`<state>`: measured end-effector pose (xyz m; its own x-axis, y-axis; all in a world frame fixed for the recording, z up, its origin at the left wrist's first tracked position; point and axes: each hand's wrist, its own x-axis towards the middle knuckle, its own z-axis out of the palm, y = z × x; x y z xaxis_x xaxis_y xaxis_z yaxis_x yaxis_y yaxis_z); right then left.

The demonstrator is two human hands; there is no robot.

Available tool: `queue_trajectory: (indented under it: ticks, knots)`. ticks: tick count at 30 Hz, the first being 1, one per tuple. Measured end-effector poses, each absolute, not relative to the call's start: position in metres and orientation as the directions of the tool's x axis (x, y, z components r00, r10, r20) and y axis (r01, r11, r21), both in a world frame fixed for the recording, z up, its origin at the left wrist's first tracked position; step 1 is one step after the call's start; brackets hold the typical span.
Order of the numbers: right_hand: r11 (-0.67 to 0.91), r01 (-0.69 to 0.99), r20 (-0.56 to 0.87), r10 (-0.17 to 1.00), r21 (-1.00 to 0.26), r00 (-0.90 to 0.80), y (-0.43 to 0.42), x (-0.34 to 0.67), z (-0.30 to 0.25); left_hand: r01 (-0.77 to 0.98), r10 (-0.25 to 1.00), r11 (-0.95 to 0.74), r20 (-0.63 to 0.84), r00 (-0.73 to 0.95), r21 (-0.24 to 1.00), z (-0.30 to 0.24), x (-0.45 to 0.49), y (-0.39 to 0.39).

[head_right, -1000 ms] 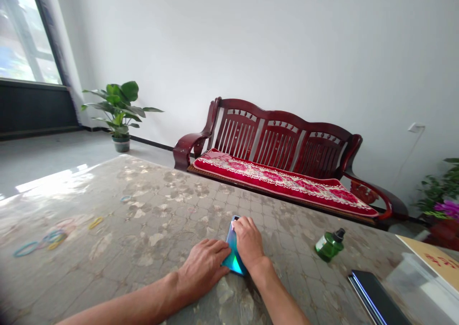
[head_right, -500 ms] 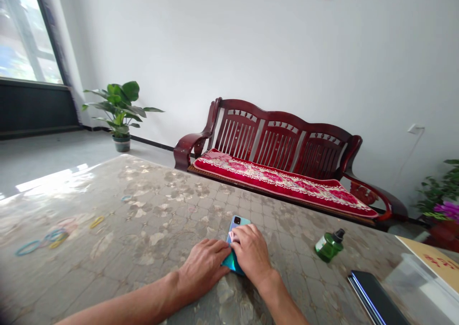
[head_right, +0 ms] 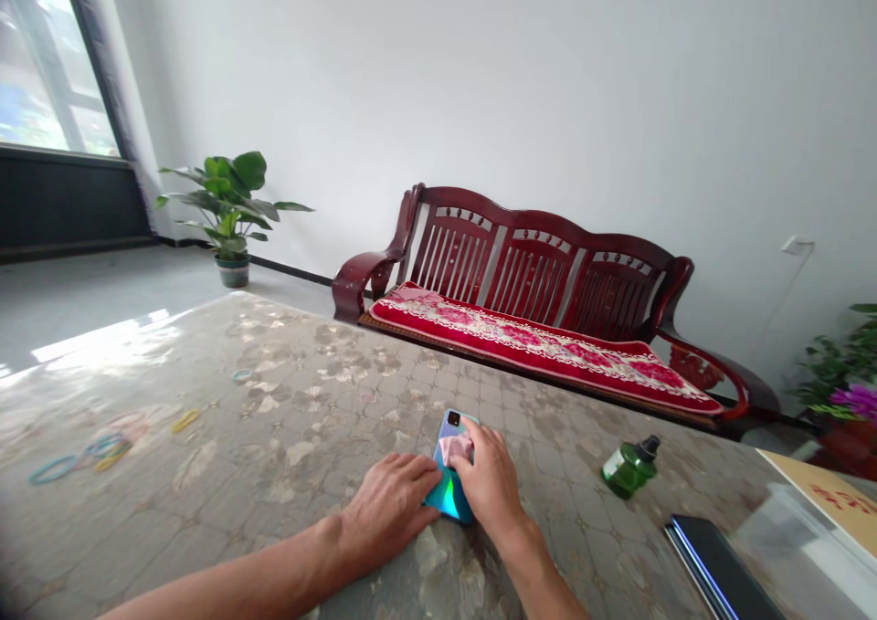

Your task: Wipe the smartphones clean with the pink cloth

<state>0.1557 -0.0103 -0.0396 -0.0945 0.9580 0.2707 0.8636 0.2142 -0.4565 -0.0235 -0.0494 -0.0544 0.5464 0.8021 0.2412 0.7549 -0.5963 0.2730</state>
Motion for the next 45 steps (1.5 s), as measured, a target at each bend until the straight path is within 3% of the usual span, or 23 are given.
queue_trajectory:
  ticks: [14,23,28,33,40,45]
  knots:
    - [0.55,0.75,0.313,0.832,-0.368,-0.457,-0.03,0.169,-0.034,0.755,0.805,-0.593,0.237,0.544,0.28,-0.056,-0.023,-0.049]
    - [0.37,0.7,0.202,0.928,-0.611,-0.314,-0.037,0.169,-0.026,0.725,0.813,-0.583,0.263,0.52,0.367,-0.055,-0.024,-0.05]
    - [0.272,0.776,0.227,0.959,-0.57,-0.17,-0.025,0.167,-0.029,0.712,0.785,-0.62,0.265,0.56,0.329,-0.054,-0.024,-0.048]
    - [0.147,0.721,0.11,0.989,-0.678,-0.098,-0.01,0.176,-0.026,0.714,0.777,-0.63,0.262,0.573,0.306,-0.054,-0.023,-0.049]
    - [0.145,0.864,0.063,0.989,-0.482,-0.13,-0.015,0.174,-0.023,0.647,0.719,-0.695,0.288,0.633,0.313,-0.055,-0.024,-0.048]
    - [0.227,0.93,0.194,0.965,-0.289,-0.175,-0.022,0.164,-0.029,0.625,0.697,-0.716,0.265,0.666,0.311,-0.053,-0.023,-0.047]
